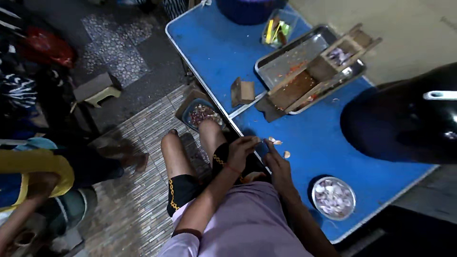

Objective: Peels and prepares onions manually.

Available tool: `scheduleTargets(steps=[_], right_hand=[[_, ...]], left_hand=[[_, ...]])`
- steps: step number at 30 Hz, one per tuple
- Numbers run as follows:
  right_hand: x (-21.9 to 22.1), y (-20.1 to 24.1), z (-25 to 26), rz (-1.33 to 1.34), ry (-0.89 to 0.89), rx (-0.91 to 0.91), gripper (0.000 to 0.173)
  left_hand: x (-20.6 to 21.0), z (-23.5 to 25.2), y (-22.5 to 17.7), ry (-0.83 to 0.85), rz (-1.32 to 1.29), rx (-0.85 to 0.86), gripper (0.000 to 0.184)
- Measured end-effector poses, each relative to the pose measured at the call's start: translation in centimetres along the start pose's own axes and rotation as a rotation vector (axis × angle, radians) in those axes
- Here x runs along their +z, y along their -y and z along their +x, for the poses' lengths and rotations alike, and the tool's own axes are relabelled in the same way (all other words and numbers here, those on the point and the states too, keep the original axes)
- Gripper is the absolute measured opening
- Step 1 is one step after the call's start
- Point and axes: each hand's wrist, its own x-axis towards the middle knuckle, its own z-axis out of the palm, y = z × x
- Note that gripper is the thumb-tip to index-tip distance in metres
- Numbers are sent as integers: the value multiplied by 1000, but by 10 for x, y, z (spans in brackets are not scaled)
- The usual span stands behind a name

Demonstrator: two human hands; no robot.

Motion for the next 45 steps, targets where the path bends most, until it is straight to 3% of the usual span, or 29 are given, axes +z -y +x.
scheduleTargets(steps=[14,21,29,33,39,45], right_hand=[[3,-5,2,-213,-146,-54,40],[10,-8,4,-231,-240,-77,35],[7,-12,9,-233,-227,-72,34],[3,-12,10,-194,-218,-15,35],[-6,-4,14,134,-147,122,30],[-14,-12,16,121,-201,110,29]], left_hand=[[6,3,6,41,14,-75,11],[9,3,14,14,14,-25,8],[4,7,22,29,91,83,8],[2,11,25,46,126,97,9],[-7,17,26,151,228,97,16],[-8,15,20,268,258,93,16]])
